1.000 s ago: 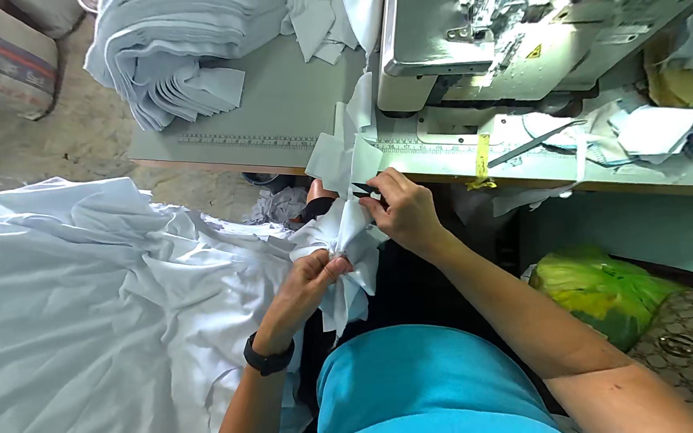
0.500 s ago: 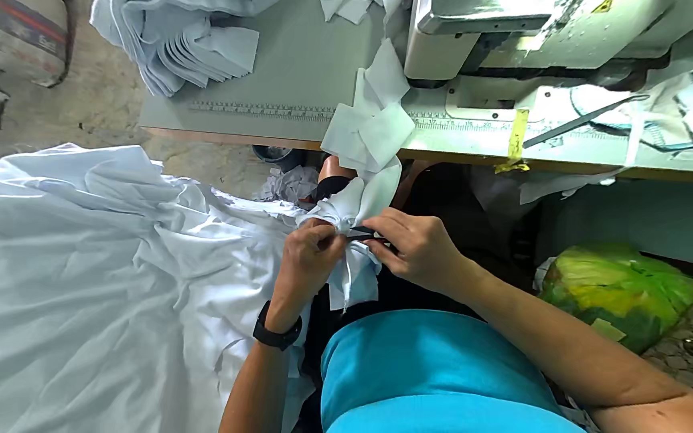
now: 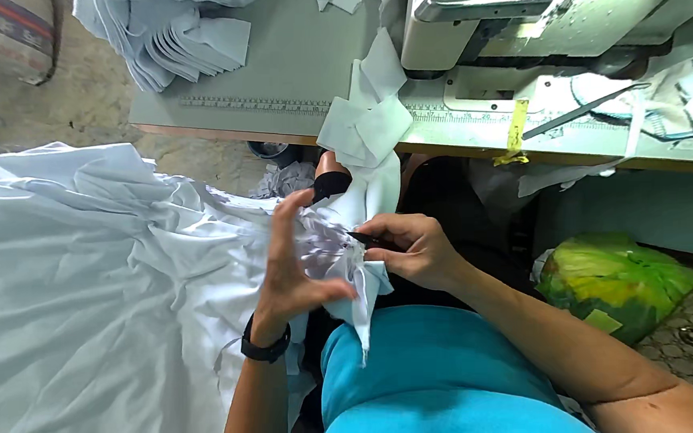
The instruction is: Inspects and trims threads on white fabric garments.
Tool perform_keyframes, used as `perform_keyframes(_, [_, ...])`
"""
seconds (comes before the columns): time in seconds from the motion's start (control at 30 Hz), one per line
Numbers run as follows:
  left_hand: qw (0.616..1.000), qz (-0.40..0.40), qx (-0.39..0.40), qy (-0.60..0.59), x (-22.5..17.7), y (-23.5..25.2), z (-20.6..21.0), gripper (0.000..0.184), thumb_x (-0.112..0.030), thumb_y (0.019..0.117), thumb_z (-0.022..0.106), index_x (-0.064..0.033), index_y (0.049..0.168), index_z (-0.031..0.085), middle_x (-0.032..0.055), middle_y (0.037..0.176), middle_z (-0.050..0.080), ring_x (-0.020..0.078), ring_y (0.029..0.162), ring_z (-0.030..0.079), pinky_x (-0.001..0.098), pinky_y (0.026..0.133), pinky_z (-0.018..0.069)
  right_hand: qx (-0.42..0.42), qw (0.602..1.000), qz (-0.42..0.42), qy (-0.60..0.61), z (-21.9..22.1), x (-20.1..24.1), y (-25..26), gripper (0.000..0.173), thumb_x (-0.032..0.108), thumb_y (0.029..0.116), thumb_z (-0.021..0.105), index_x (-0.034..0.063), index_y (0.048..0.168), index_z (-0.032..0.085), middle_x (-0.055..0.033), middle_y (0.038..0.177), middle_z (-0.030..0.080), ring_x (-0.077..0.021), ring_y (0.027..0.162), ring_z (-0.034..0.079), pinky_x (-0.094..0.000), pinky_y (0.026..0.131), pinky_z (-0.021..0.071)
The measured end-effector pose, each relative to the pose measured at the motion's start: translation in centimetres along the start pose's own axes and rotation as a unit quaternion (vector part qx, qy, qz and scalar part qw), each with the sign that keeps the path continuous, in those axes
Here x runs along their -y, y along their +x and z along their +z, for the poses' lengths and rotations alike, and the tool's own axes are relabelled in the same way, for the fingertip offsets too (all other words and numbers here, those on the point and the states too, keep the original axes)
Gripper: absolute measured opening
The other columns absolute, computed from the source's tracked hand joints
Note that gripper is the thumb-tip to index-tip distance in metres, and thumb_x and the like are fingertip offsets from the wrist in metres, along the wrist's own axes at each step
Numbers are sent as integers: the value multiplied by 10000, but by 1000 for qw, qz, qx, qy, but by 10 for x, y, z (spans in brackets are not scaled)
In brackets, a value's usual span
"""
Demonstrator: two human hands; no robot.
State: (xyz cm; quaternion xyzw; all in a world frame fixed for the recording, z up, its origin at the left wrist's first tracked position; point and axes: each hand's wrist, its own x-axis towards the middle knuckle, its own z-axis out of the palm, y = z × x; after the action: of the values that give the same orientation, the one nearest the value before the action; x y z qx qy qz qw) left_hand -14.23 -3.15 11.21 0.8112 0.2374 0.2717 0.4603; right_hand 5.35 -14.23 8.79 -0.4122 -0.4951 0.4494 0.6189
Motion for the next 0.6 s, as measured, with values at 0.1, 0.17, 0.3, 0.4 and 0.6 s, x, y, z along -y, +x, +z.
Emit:
perform_keyframes(0.1, [994, 52, 80, -48, 3, 3, 24, 1099, -610, 671, 857, -32, 1500, 427, 146, 1555, 451, 244, 1470, 384, 501, 1210, 316, -2, 993, 39, 114, 5, 9, -3, 258, -63, 884, 654, 11, 1128, 688, 0, 926, 730, -12, 784, 677, -196, 734, 597])
perform_keyframes(0.17, [986, 61, 96, -123, 12, 7, 35, 989, -495, 684, 886, 25, 1423, 483, 158, 1482, 506, 200, 1405, 461, 391, 1172, 401, -14, 983, 72, 166, 1, 6, -6, 249, -50, 896, 651, 39, 1121, 709, -11, 907, 733, -30, 773, 684, -209, 714, 601])
perform_keyframes(0.3, [973, -6, 120, -200, 22, 4, 56, 879, -335, 662, 914, 18, 1360, 512, 65, 1258, 635, 69, 1147, 617, 268, 992, 537, -57, 975, 115, 179, -5, -3, -19, 221, -26, 916, 639, 46, 1109, 719, -21, 914, 735, -47, 791, 690, -226, 733, 603])
perform_keyframes(0.4, [970, -62, 119, -201, 25, -6, 72, 814, -254, 648, 909, 37, 1310, 535, 42, 1138, 682, 35, 1049, 653, 240, 942, 558, -82, 982, 137, 104, -8, -1, -30, 180, -13, 932, 638, 45, 1078, 726, 12, 868, 730, -21, 754, 676, -196, 710, 590])
perform_keyframes(0.6, [967, -98, 126, -197, 22, -6, 86, 688, -224, 669, 903, 13, 1238, 597, 13, 1070, 705, 19, 989, 669, 234, 894, 575, -102, 983, 153, 8, -22, 7, -40, 104, 53, 976, 639, 66, 1032, 725, 49, 821, 712, 7, 692, 644, -165, 634, 562])
